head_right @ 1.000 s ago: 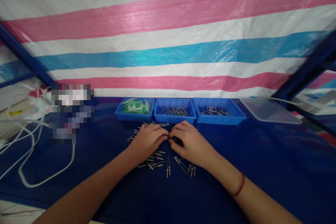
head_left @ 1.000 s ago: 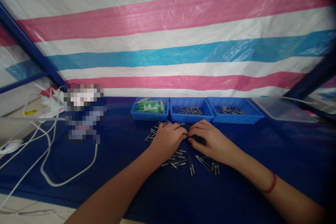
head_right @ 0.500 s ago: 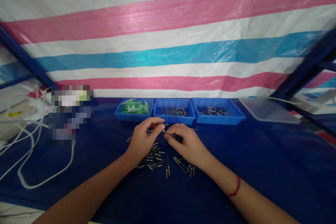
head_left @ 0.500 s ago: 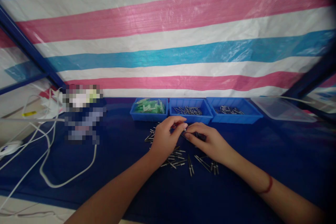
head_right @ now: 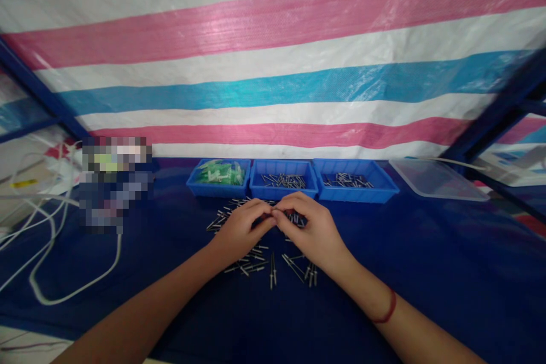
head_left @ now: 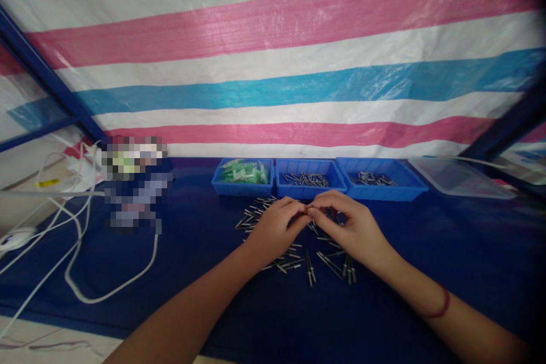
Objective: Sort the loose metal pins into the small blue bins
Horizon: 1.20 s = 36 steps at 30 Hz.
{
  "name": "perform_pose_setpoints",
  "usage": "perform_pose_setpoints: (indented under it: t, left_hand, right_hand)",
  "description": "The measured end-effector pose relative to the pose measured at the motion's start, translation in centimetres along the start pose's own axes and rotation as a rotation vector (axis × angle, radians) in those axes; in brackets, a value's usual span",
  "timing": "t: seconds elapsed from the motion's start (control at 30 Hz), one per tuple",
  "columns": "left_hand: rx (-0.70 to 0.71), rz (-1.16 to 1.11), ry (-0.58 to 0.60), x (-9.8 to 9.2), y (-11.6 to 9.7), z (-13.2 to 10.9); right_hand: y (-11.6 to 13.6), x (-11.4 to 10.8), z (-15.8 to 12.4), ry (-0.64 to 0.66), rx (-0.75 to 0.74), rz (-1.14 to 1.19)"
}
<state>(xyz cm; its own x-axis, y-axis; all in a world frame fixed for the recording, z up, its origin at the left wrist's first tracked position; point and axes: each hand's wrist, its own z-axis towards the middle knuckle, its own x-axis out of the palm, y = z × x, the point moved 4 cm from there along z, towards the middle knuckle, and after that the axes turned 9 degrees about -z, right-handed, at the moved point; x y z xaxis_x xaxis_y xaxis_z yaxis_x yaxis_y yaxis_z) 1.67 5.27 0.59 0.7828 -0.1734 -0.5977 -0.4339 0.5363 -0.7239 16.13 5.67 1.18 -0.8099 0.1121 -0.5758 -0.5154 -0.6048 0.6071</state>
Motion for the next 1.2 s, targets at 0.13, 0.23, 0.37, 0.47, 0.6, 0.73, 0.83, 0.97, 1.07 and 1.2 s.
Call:
perform_pose_setpoints:
  t: [0.13, 0.23, 0.37, 0.47, 0.6, 0.73, 0.83, 0.97, 1.07, 1.2]
  left_hand:
    - [-0.005, -0.032, -0.028, -0.2, 0.1, 0.0]
    - [-0.026, -0.037, -0.088, -0.7, 0.2, 0.2]
    - [-0.008, -0.02, -0.16, -1.1, 0.2, 0.2]
    - [-0.011, -0.002, -0.173, -1.1, 0.3, 0.1]
    - [-0.018, 0.12, -0.094, -0.8, 0.4, -0.1]
    - [-0.052, 0.38, 0.034, -0.4, 0.5, -0.6]
    - [-0.064, 0.493, 0.093, -0.2, 0.5, -0.8]
    - [-0.051, 0.526, 0.127, -0.1, 0.6, -0.8]
    - [-0.042, 0.544, 0.14, 0.0, 0.6, -0.7]
    - [-0.023, 0.565, 0.139, 0.2, 0.6, -0.7]
  right_hand:
    - [0.3, -0.4, 0.2, -0.01, -0.027, -0.021]
    - [0.0, -0.7, 0.3, -0.022, -0.021, -0.056]
    - [-0.3, -0.8, 0.6, 0.026, -0.062, -0.132]
    - [-1.0, -1.7, 1.1, 0.011, -0.087, -0.227]
    - [-4.4, -4.8, 1.8, -0.191, 0.081, -0.429]
    - [-8.2, -7.6, 2.0, -0.309, 0.23, -0.749]
    - [-9.7, -8.0, 1.9, -0.26, 0.252, -0.961]
    - [-9.2, -7.4, 1.7, -0.272, 0.186, -0.968]
    - [-7.4, -6.3, 1.8, -0.245, 0.122, -0.864]
    - [-4.0, -4.2, 1.8, -0.131, -0.031, -0.689]
